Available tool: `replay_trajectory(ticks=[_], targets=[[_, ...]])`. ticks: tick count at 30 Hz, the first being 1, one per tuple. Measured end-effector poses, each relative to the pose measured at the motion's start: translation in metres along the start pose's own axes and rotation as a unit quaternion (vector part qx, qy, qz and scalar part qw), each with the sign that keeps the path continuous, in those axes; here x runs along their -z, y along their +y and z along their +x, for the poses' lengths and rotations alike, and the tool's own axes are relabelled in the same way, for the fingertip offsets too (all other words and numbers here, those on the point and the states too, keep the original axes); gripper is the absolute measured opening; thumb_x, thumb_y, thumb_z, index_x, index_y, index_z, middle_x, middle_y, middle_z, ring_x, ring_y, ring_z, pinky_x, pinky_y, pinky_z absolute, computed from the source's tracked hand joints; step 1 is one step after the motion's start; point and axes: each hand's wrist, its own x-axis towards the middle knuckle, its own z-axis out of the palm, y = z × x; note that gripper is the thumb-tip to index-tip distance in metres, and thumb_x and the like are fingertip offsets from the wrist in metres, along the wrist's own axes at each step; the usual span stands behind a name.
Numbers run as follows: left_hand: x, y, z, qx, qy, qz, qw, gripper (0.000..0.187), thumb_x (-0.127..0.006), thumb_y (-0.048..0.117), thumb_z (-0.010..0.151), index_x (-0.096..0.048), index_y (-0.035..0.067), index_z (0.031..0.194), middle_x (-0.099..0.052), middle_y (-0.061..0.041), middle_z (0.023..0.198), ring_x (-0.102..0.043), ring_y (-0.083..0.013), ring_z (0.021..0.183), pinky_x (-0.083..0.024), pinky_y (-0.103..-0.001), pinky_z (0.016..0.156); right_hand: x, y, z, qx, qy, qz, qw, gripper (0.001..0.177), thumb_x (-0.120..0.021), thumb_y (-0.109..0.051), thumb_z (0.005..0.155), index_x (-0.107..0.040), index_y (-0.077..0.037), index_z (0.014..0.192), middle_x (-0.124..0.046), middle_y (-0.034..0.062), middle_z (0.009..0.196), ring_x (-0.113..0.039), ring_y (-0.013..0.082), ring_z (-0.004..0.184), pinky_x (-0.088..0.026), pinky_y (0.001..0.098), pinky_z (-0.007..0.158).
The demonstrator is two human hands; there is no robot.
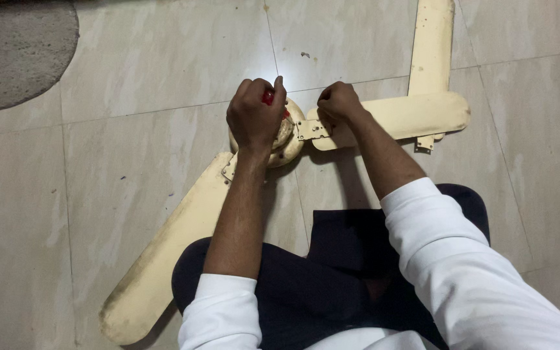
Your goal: The person sits on the floor and uses a red-handled screwdriver to attach three fan blades to the central hub of an electric fan. They sequentially place each blade onto the hub and tighten the screws to secure them.
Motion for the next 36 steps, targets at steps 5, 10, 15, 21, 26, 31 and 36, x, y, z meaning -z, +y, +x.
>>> replay_trajectory(ticks=[5, 10, 15, 21, 26, 31, 36], targets=[[-0.001, 0.001, -0.003, -0.019, 0.027, 0.019, 0.999, 0.029, -0.08, 0.028, 0.091, -0.069, 0.01, 0.073, -0.064, -0.004, 0.071, -0.064, -0.0216, 0.058, -0.05, -0.037, 0.053, 0.012, -0.008, -0.012, 0.018, 0.001, -0.03, 0.999, 0.021, -0.076, -0.025, 0.084, -0.082, -0.01, 0.099, -0.078, 0.0135, 0.097, -0.073, 0.0295, 0.089, -0.057, 0.0411, 0.084], [0.005, 0.002, 0.002, -0.01, 0.021, 0.016, 1.0, 0.028, -0.08, 0.029, 0.092, -0.069, 0.009, 0.075, -0.066, -0.004, 0.073, -0.066, -0.0215, 0.06, -0.053, -0.038, 0.056, 0.024, -0.025, -0.072, 0.083, 0.204, 0.146, 0.964, 0.022, -0.073, -0.026, 0.089, -0.076, -0.004, 0.089, -0.075, 0.0122, 0.083, -0.072, 0.0214, 0.076, -0.058, 0.0373, 0.073], [0.008, 0.008, 0.0, -0.005, 0.036, -0.004, 0.999, 0.028, -0.081, 0.029, 0.091, -0.069, 0.008, 0.077, -0.067, -0.005, 0.078, -0.067, -0.0238, 0.066, -0.055, -0.04, 0.061, -0.01, -0.021, -0.16, -0.226, 0.184, 0.449, 0.845, 0.039, -0.073, -0.033, 0.093, -0.066, -0.001, 0.074, -0.061, 0.0066, 0.059, -0.056, 0.0188, 0.05, -0.046, 0.0352, 0.049], [0.004, 0.007, -0.006, -0.005, 0.03, -0.03, 0.999, 0.026, -0.08, 0.025, 0.093, -0.069, 0.008, 0.078, -0.066, -0.005, 0.079, -0.067, -0.0221, 0.067, -0.055, -0.037, 0.06, -0.066, -0.015, -0.165, -0.306, 0.086, 0.7, 0.64, 0.042, -0.073, -0.039, 0.098, -0.058, -0.001, 0.109, -0.061, 0.0152, 0.091, -0.06, 0.0248, 0.069, -0.055, 0.0378, 0.058], [-0.02, -0.013, -0.016, 0.051, -0.024, -0.216, 0.975, 0.025, -0.064, 0.028, 0.109, -0.062, 0.005, 0.1, -0.063, -0.005, 0.088, -0.069, -0.0168, 0.075, -0.057, -0.037, 0.063, -0.079, -0.016, -0.149, -0.209, 0.143, 0.742, 0.62, 0.036, -0.065, -0.02, 0.099, -0.059, -0.005, 0.132, -0.069, 0.0135, 0.119, -0.071, 0.0252, 0.098, -0.06, 0.0378, 0.068], [-0.045, -0.029, -0.028, 0.27, -0.146, -0.441, 0.843, 0.029, -0.05, 0.032, 0.108, -0.051, 0.006, 0.12, -0.06, -0.008, 0.081, -0.062, -0.0141, 0.053, -0.051, -0.031, 0.042, -0.056, -0.017, -0.166, -0.195, 0.157, 0.753, 0.609, 0.032, -0.053, -0.009, 0.101, -0.051, -0.007, 0.133, -0.067, 0.0145, 0.12, -0.072, 0.0295, 0.102, -0.069, 0.0422, 0.07], [-0.058, 0.003, -0.047, 0.355, -0.365, -0.28, 0.814, 0.054, -0.059, 0.037, 0.104, -0.046, 0.009, 0.148, -0.064, -0.012, 0.09, -0.069, -0.015, 0.057, -0.05, -0.025, 0.041, 0.013, 0.0, -0.188, -0.172, 0.156, 0.601, 0.765, 0.031, -0.056, -0.009, 0.107, -0.054, 0.001, 0.136, -0.07, 0.02, 0.12, -0.069, 0.0288, 0.094, -0.053, 0.0402, 0.066]])
